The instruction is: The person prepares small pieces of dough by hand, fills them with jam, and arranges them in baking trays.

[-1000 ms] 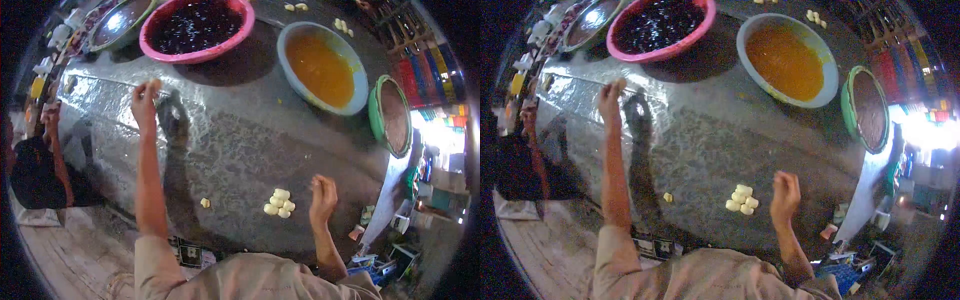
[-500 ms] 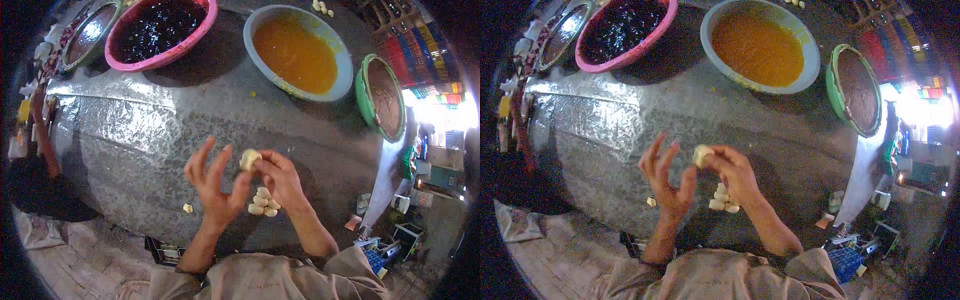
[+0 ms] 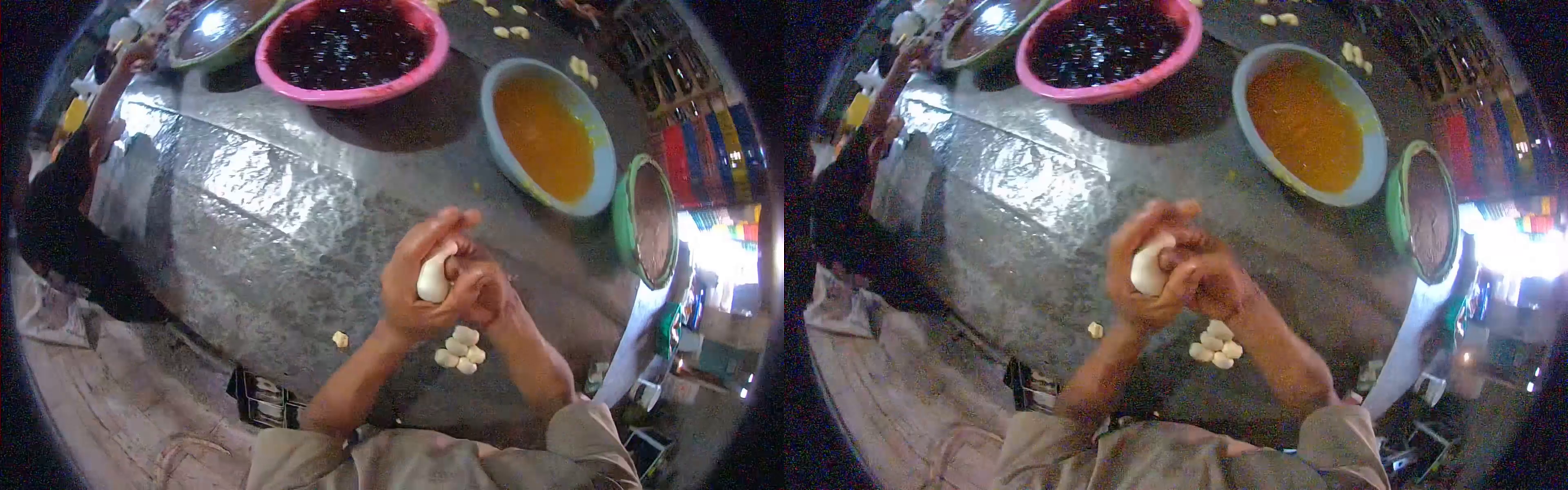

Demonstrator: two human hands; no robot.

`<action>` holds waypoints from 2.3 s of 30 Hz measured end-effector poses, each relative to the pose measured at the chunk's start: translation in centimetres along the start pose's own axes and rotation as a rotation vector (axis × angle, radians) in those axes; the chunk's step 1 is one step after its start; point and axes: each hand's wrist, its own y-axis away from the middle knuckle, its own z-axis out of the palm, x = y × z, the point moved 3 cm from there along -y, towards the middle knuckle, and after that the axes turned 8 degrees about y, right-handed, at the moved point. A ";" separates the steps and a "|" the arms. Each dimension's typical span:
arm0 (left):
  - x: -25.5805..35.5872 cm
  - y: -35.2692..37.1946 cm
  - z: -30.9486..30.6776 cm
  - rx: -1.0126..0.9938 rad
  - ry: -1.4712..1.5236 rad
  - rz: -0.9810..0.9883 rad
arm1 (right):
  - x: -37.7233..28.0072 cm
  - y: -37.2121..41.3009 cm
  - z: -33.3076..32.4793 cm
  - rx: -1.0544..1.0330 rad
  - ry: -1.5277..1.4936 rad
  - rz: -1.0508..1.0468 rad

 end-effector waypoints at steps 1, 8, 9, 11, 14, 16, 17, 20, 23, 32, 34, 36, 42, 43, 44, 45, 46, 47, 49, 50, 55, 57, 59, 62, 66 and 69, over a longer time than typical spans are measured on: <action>0.3 -0.2 -0.8 0.084 0.032 -0.162 | -0.7 -1.7 0.5 0.008 0.086 0.117; 1.0 6.0 -8.3 0.108 -0.088 -0.805 | -12.3 -25.8 5.6 0.222 1.799 -0.666; 2.1 6.7 -8.8 0.166 0.013 -0.892 | -12.7 -28.7 5.4 0.263 1.961 -0.837; 4.1 7.5 -9.9 0.238 0.110 -0.965 | -12.4 -31.5 4.9 0.395 2.384 -0.645; 6.5 8.2 -12.2 0.316 0.054 -1.042 | -11.3 -33.6 3.9 0.190 2.427 -0.311; 7.8 8.9 -13.5 0.453 0.116 -1.072 | -11.3 -33.3 5.1 0.070 2.443 -0.177; 8.1 9.3 -14.0 0.461 0.120 -1.073 | -11.8 -32.6 5.7 0.076 2.368 -0.252; 9.1 9.2 -15.1 0.467 0.142 -0.896 | -12.6 -30.9 5.5 0.124 2.404 -0.358; 10.6 8.1 -15.6 0.444 0.118 -0.859 | -13.0 -30.6 4.8 0.014 2.132 -0.299; 9.1 8.8 -16.2 0.837 0.579 -0.782 | 5.3 -11.7 12.3 -0.306 0.422 0.313; 8.3 10.8 -17.2 0.678 0.911 -0.918 | 9.9 -7.7 13.9 -0.152 0.426 0.387; 9.3 13.7 -18.6 0.692 0.899 -0.983 | 14.0 -5.8 12.5 0.008 0.794 0.283; 13.5 18.3 -20.3 0.604 0.519 -1.093 | 20.1 3.3 16.1 -0.051 1.877 -0.498; 14.0 18.2 -20.4 0.581 0.526 -1.089 | 20.3 4.2 16.9 -0.088 2.102 -0.714; 14.5 18.0 -20.6 0.515 0.466 -1.088 | 19.9 4.7 17.2 -0.062 2.111 -0.729; 15.1 17.7 -20.6 0.450 0.405 -1.084 | 19.0 5.4 17.7 -0.076 2.048 -0.825; 16.8 16.3 -20.3 0.426 0.410 -1.077 | 18.2 6.1 18.3 -0.093 1.983 -0.921; 19.0 14.8 -19.7 0.255 0.154 -1.048 | 17.7 6.7 18.6 -0.070 1.990 -0.937; 19.9 14.8 -18.5 0.151 0.160 -0.996 | 16.9 7.8 18.8 0.092 1.766 -0.598; 20.5 14.7 -18.3 0.119 0.165 -0.989 | 16.5 8.4 19.3 0.124 1.768 -0.616; 23.7 13.8 -16.9 -0.002 0.139 -0.890 | 14.0 11.2 20.5 0.250 1.195 -0.161; 23.9 14.2 -16.9 -0.099 -0.035 -0.808 | 14.5 13.1 20.6 0.189 0.992 -0.004; 22.8 15.0 -16.8 -0.128 -0.014 -0.626 | 15.1 14.8 19.8 0.215 0.933 -0.106; 22.6 15.2 -15.7 0.074 0.440 -0.881 | 16.4 16.8 18.9 0.243 0.979 -0.323; 22.0 16.5 -14.7 -0.017 0.721 -1.256 | 15.8 19.7 22.7 0.228 1.697 -0.730; 21.2 18.6 -13.9 -0.070 1.084 -1.490 | 16.7 20.8 21.5 0.230 1.766 -0.609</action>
